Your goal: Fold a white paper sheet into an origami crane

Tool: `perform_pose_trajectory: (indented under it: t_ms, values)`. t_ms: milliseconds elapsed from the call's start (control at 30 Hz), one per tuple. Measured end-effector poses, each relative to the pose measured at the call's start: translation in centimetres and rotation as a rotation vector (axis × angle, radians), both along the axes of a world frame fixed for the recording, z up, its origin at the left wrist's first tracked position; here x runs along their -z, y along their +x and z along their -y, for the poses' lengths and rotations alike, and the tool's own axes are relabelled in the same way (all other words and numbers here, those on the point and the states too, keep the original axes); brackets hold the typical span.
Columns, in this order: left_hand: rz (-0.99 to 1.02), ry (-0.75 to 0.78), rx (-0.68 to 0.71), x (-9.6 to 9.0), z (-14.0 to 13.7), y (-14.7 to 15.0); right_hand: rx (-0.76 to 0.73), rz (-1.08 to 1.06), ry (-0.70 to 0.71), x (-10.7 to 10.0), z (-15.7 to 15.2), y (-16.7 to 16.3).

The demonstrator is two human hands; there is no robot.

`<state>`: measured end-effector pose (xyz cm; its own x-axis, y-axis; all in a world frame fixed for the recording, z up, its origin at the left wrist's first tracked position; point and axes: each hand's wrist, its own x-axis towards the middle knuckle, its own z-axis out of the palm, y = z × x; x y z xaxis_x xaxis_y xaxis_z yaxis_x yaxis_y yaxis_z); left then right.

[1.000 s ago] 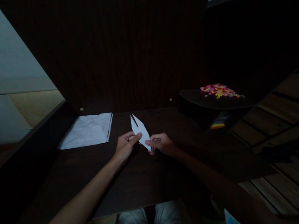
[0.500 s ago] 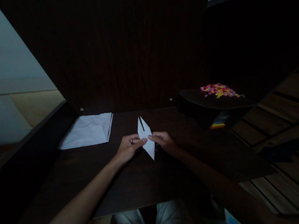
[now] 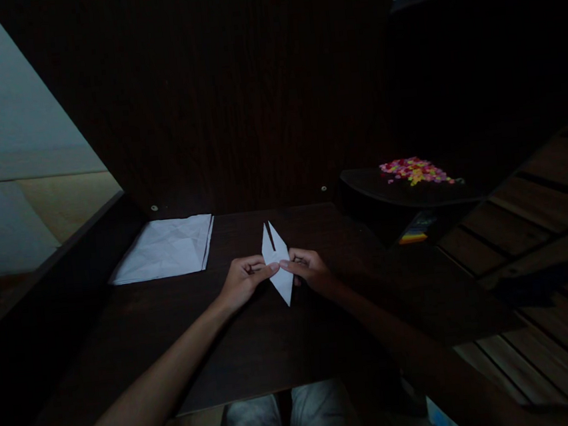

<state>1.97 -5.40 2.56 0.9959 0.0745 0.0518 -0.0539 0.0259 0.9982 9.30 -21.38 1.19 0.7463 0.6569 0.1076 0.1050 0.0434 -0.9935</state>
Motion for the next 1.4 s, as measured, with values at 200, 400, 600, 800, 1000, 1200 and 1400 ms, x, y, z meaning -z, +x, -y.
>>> perform_pose_trajectory:
  t_ms: [200, 400, 600, 800, 1000, 1200, 1400]
  values:
    - [0.025, -0.045, -0.066, 0.14, 0.07, 0.27, 0.024, -0.015, 0.035, 0.1, -0.04, -0.12]
    - [0.039, -0.045, -0.088, 0.54, -0.13, 0.55, 0.002, -0.018, 0.07, 0.21, 0.03, 0.08]
    - [0.055, -0.026, -0.121, 0.5, -0.07, 0.45, 0.008, -0.026, 0.053, 0.18, -0.03, 0.08]
    - [0.06, 0.006, -0.087, 0.34, 0.04, 0.31, -0.032, -0.114, 0.056, -0.1, -0.21, -0.1]
    - [0.077, 0.026, -0.082, 0.29, -0.1, 0.32, -0.012, -0.102, 0.059, -0.31, -0.33, -0.32]
    - [0.102, -0.002, -0.151, 0.27, -0.19, 0.34, 0.003, -0.039, 0.016, 0.04, -0.44, -0.14]
    - [0.08, -0.062, -0.105, 0.4, -0.27, 0.35, -0.028, 0.001, 0.022, -0.05, 0.01, 0.16]
